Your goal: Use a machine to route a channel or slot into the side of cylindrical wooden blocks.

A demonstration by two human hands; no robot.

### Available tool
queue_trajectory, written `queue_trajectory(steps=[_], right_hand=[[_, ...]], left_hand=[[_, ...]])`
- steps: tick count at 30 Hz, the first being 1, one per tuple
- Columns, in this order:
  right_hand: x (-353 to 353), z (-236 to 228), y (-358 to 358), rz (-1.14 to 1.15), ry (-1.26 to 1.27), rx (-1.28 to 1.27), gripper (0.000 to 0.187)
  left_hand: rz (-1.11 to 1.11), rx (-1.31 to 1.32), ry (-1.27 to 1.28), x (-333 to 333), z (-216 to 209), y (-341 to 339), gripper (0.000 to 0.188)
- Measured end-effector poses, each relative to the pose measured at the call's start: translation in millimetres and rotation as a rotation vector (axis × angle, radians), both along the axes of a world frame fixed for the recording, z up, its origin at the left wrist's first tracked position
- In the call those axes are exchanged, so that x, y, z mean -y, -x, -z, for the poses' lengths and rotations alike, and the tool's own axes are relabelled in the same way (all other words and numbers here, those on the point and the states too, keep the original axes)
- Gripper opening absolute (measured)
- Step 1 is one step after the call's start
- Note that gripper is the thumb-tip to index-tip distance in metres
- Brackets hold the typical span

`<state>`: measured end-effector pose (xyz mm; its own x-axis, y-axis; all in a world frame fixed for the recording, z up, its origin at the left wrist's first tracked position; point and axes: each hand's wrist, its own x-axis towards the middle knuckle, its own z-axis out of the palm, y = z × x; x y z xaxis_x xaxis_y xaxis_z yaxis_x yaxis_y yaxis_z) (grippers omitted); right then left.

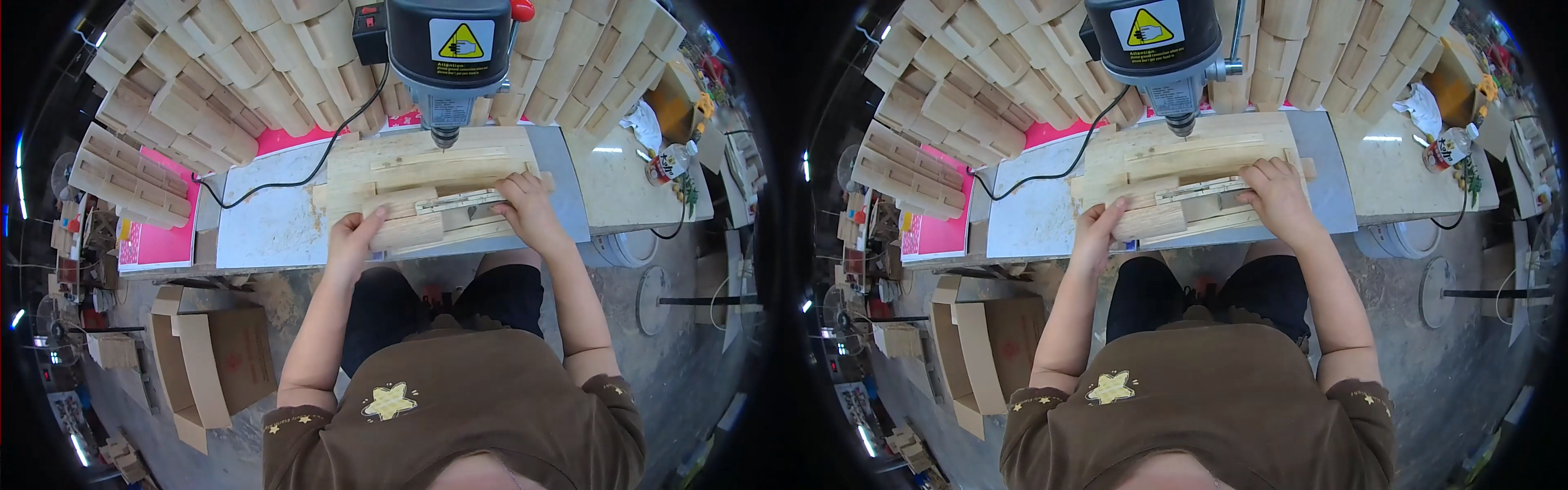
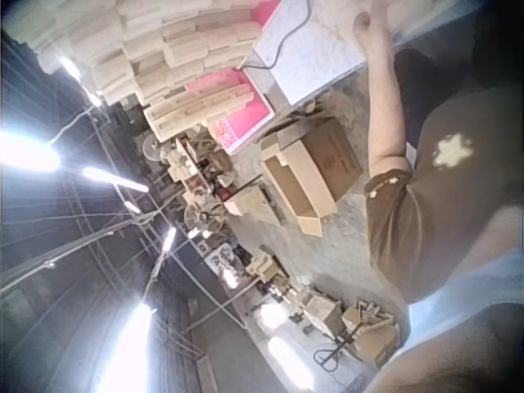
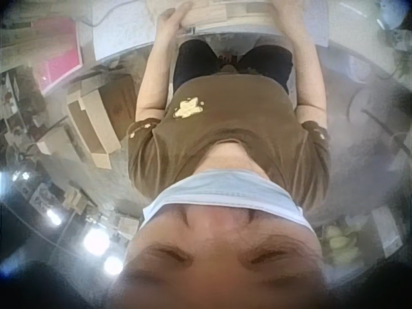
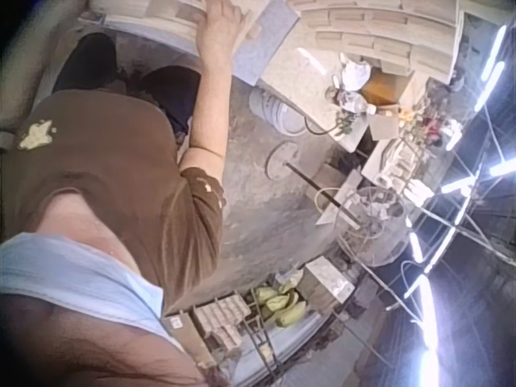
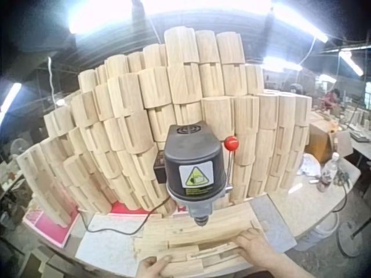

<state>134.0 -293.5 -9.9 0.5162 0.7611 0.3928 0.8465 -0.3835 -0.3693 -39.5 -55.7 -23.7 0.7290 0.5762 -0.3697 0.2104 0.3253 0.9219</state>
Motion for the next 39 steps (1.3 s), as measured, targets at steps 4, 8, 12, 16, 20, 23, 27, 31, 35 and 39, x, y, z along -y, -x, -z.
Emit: queue_trajectory(steps=[4,8,12,16,20,23,27,31,35,39], right_hand=[[2,-2,-1,0.033,-0.019,0.031,0.033],[2,-4,-4,0.006,-0.042,0.051,0.029],[-1,-5,-10,0.016,-0.010,0.057,0.035],[-12,2,-9,-0.045,-0.052,0.034,0.034],[-20,0,-2,0.020,-0.021,0.074,0.034],[-19,0,-3,-0.002,-0.048,0.076,0.035],[-19,6,-8,0.015,-0.115,0.064,0.038],[-21,6,-25,0.077,-0.084,0.073,0.042],[-37,9,-38,0.196,-0.072,0.096,0.053],[-48,8,-32,0.181,-0.057,-0.064,0.066]], left_hand=[[0.105,0.097,-0.064,5,14,-4,0.036],[0.108,0.180,-0.150,14,19,-2,0.042],[0.124,0.204,-0.164,11,18,-7,0.047],[0.274,0.099,-0.177,11,15,-18,0.048],[0.259,0.189,-0.197,18,22,-25,0.050],[0.266,0.215,-0.198,19,20,-26,0.054],[0.191,0.161,-0.555,16,47,-17,0.057],[0.185,0.204,-0.972,26,39,-27,0.066],[0.133,0.207,-1.164,13,49,-48,0.067],[0.073,0.137,-1.260,-1,58,-54,0.062]])
